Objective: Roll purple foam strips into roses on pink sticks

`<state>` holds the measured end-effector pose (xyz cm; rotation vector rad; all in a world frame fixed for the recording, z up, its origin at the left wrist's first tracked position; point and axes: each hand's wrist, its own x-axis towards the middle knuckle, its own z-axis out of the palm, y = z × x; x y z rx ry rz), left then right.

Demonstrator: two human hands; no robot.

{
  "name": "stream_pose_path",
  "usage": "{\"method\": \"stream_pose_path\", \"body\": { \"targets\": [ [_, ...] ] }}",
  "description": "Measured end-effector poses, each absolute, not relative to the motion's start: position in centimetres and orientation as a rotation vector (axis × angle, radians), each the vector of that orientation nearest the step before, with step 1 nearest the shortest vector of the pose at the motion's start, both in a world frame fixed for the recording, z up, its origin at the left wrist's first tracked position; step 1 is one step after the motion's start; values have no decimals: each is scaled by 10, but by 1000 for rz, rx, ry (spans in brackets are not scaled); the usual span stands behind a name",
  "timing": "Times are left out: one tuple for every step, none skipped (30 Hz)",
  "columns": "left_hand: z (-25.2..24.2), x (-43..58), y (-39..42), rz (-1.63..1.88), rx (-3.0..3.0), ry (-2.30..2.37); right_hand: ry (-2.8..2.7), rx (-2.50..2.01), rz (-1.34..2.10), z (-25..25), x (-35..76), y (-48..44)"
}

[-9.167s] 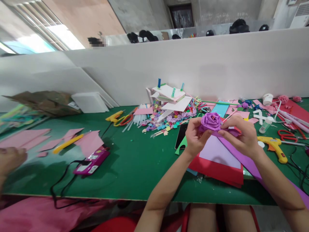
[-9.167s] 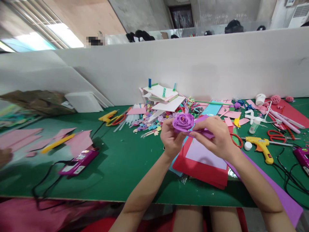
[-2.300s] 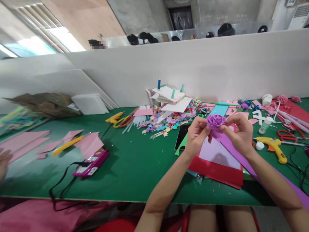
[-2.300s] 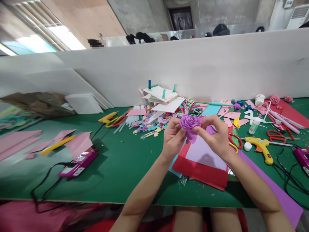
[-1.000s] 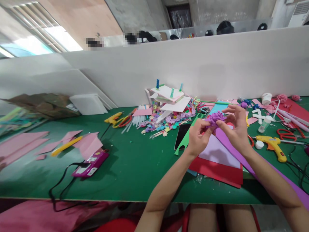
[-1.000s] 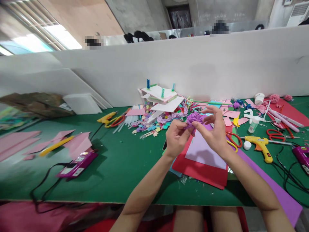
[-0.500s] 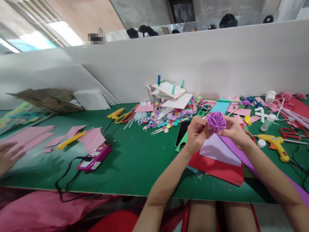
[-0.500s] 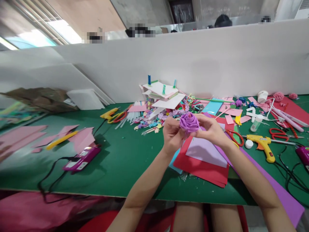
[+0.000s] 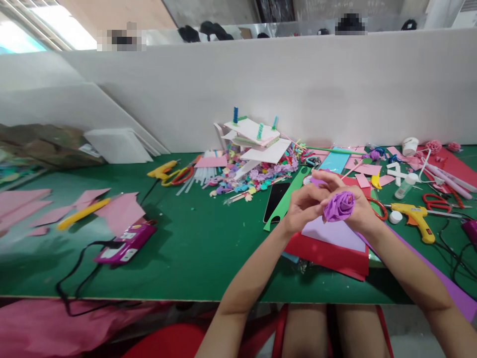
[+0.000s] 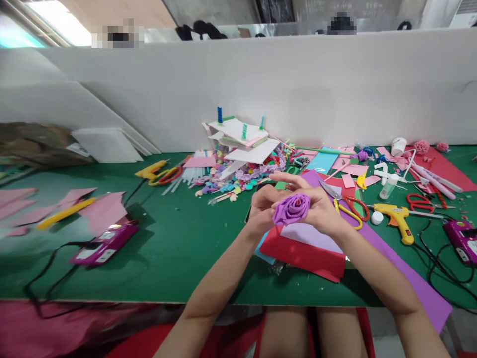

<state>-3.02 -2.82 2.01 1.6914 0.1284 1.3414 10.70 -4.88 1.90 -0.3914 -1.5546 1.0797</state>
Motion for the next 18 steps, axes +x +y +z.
{"method": "stream_pose_path", "body": {
  "targets": [
    [22, -31, -28, 1340, 1721, 99, -1565, -380, 1087, 20, 107, -49],
    [23, -32, -28, 1331, 1758, 72, -1578, -363, 1093, 20, 108, -48],
    [25, -34, -28, 1309, 1803, 45, -1591, -337, 1101, 21, 109, -48],
    [26, -35, -28, 1287, 1848, 22, -1603, -308, 1111, 22, 110, -48],
    [27, -36, -29, 1272, 1891, 1, -1617, -283, 1128, 24, 111, -48],
    [28, -37, -29, 1274, 1927, -15, -1633, -267, 1153, 25, 112, -49],
    [28, -38, -30, 1295, 1953, -18, -1655, -256, 1183, 26, 113, -49],
    [29, -39, -30, 1341, 1963, -12, -1677, -248, 1208, 27, 114, -50],
    [30, -41, -30, 1401, 1959, 3, -1709, -247, 1218, 28, 115, -50],
    [31, -42, -29, 1470, 1937, 23, -1753, -264, 1211, 28, 115, -51],
    [31, -44, -28, 1519, 1910, 24, -1802, -308, 1183, 26, 114, -50],
    [32, -45, -26, 1547, 1893, 17, -1853, -376, 1134, 24, 112, -49],
    [33, -46, -25, 1573, 1880, -1, -1906, -459, 1068, 21, 110, -48],
    [33, -48, -23, 1585, 1881, -22, -1958, -542, 989, 17, 107, -45],
    [33, -49, -22, 1592, 1881, -24, -2005, -604, 904, 12, 104, -42],
    [32, -50, -21, 1598, 1854, -3, -2050, -629, 819, 8, 100, -40],
    [31, -51, -21, 1596, 1804, 37, -2086, -632, 743, 3, 98, -37],
    [30, -53, -22, 1573, 1736, 111, -2108, -625, 680, -1, 95, -35]
  ]
}}
